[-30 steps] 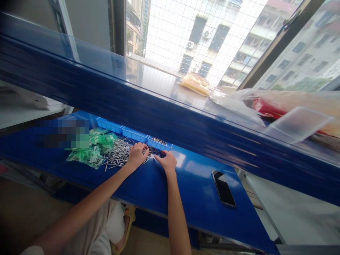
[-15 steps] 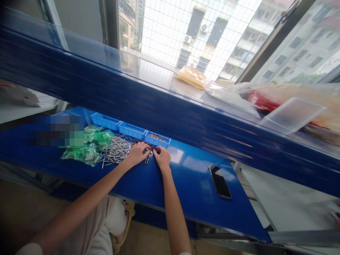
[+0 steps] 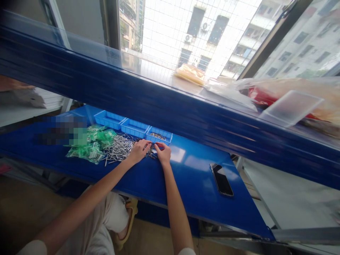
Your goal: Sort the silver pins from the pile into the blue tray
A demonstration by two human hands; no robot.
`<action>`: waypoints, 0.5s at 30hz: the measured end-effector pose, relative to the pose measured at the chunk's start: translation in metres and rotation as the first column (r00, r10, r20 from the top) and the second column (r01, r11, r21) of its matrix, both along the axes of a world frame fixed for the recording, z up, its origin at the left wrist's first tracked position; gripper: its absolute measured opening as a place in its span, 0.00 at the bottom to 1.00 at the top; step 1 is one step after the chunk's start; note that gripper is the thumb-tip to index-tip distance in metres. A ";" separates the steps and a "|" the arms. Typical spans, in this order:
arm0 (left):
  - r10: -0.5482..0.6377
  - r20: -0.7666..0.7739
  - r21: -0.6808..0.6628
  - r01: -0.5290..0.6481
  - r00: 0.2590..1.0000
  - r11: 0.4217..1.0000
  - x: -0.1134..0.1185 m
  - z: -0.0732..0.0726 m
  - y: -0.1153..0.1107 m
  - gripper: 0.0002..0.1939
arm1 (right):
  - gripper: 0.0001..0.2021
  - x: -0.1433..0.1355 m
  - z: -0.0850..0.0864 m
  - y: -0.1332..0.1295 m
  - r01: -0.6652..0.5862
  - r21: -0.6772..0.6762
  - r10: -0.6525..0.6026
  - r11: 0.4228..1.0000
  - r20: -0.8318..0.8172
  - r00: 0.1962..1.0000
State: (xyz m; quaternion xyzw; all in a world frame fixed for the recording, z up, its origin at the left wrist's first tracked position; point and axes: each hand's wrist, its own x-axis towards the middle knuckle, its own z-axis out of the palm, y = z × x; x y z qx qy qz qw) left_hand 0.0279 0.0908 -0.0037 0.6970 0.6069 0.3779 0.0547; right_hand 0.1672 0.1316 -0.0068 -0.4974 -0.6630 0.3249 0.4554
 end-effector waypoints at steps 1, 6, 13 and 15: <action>-0.004 -0.007 -0.007 0.004 1.000 1.000 0.000 0.000 0.000 0.15 | 0.16 -0.001 0.000 0.000 -0.012 -0.014 0.011 1.000 -0.070 0.997; -0.007 -0.040 -0.001 0.006 0.999 1.000 0.000 -0.001 0.001 0.14 | 0.22 -0.006 0.004 -0.002 -0.109 -0.113 0.076 0.988 -0.266 0.961; 0.054 0.029 0.092 -0.057 0.998 0.994 -0.005 -0.002 0.002 0.12 | 0.18 -0.010 0.001 -0.007 -0.262 -0.077 0.240 0.962 -0.218 0.946; 0.068 0.050 0.111 -0.073 0.996 0.991 -0.005 0.000 0.001 0.11 | 0.17 -0.011 0.000 -0.007 -0.274 -0.068 0.258 0.959 -0.187 0.948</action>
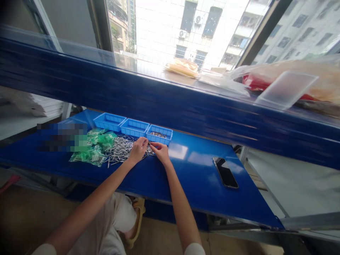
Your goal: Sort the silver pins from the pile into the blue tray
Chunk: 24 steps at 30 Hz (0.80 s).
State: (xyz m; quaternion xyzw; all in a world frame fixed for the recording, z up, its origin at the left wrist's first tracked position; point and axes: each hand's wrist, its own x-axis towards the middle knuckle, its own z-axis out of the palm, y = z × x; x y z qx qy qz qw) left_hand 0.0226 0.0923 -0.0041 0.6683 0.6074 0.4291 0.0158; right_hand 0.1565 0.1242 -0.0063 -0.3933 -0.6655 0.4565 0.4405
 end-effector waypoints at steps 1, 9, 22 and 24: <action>0.006 0.003 0.007 -0.006 1.000 1.000 0.000 0.001 0.000 0.10 | 0.17 0.000 0.000 0.000 0.001 0.008 -0.002 1.000 0.013 1.000; -0.142 -0.106 -0.014 0.142 0.984 0.990 0.001 0.003 -0.003 0.11 | 0.19 0.000 0.005 0.002 0.113 -0.078 -0.123 0.991 -0.132 0.984; 0.100 -0.083 -0.030 -0.103 0.992 0.994 -0.007 0.005 -0.002 0.13 | 0.18 0.000 -0.001 0.007 0.076 -0.022 -0.077 0.997 -0.023 0.997; 0.135 -0.022 -0.037 -0.135 0.991 0.990 -0.009 0.005 0.000 0.12 | 0.18 0.001 0.000 0.008 0.067 -0.039 -0.068 0.997 -0.010 0.998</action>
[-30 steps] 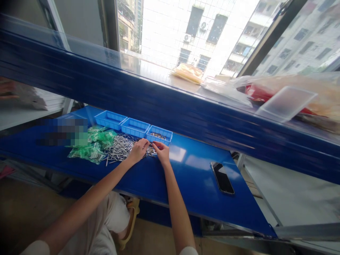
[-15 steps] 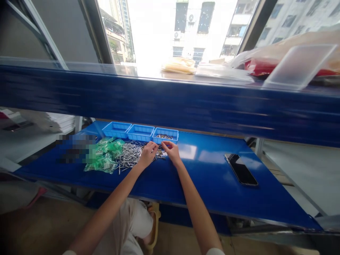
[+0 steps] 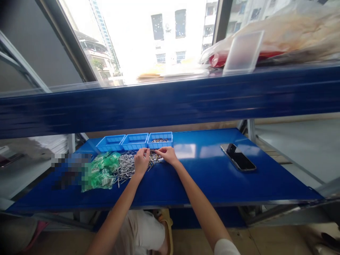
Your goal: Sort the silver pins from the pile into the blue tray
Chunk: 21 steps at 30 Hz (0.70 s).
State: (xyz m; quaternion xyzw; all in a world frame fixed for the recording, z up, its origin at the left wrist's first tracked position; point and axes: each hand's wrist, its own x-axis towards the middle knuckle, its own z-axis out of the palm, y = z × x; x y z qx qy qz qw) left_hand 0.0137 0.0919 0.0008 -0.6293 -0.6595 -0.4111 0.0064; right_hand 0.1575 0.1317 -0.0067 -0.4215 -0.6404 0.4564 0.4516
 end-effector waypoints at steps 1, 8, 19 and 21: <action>0.009 0.034 -0.002 -0.009 0.999 1.000 -0.001 0.000 0.001 0.12 | 0.18 0.001 0.000 0.001 0.017 -0.012 -0.017 1.000 0.000 1.000; 0.041 0.069 -0.041 -0.038 0.997 0.998 -0.007 -0.001 0.002 0.13 | 0.18 -0.002 0.005 0.006 0.145 -0.166 -0.165 0.975 -0.113 0.980; 0.000 -0.002 0.037 0.000 1.000 0.999 -0.011 -0.006 0.005 0.13 | 0.16 0.004 0.003 0.007 0.126 -0.030 -0.127 0.992 -0.013 0.992; 0.011 -0.026 0.042 -0.010 1.000 0.999 -0.011 -0.005 0.004 0.12 | 0.17 0.008 -0.001 0.006 0.185 0.121 -0.208 0.975 0.223 0.952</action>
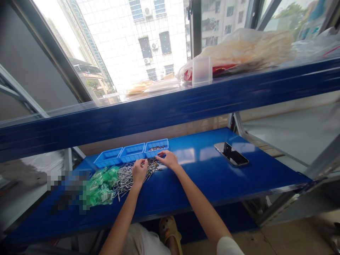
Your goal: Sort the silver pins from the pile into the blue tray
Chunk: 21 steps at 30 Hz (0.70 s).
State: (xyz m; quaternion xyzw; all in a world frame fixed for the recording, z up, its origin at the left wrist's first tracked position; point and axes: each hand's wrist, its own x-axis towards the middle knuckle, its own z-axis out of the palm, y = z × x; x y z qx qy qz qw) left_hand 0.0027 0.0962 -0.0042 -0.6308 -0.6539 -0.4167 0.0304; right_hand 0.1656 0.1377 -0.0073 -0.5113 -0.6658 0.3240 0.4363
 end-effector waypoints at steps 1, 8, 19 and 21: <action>0.006 -0.017 -0.004 -0.006 1.000 1.000 0.000 0.001 0.000 0.11 | 0.19 0.002 -0.001 -0.001 0.012 0.029 -0.015 1.000 0.114 0.993; -0.123 -0.066 -0.043 0.120 0.990 0.992 0.004 0.006 -0.001 0.08 | 0.21 0.006 -0.003 -0.007 -0.046 0.045 0.018 0.998 0.483 0.875; -0.218 -0.116 -0.127 0.204 0.969 0.971 0.006 0.006 0.000 0.08 | 0.09 -0.001 -0.008 -0.002 0.008 0.100 -0.036 0.995 0.276 0.961; -0.231 -0.105 -0.130 0.216 0.967 0.968 0.006 0.007 0.000 0.08 | 0.10 -0.002 -0.010 0.001 0.005 0.111 -0.020 0.994 0.131 0.991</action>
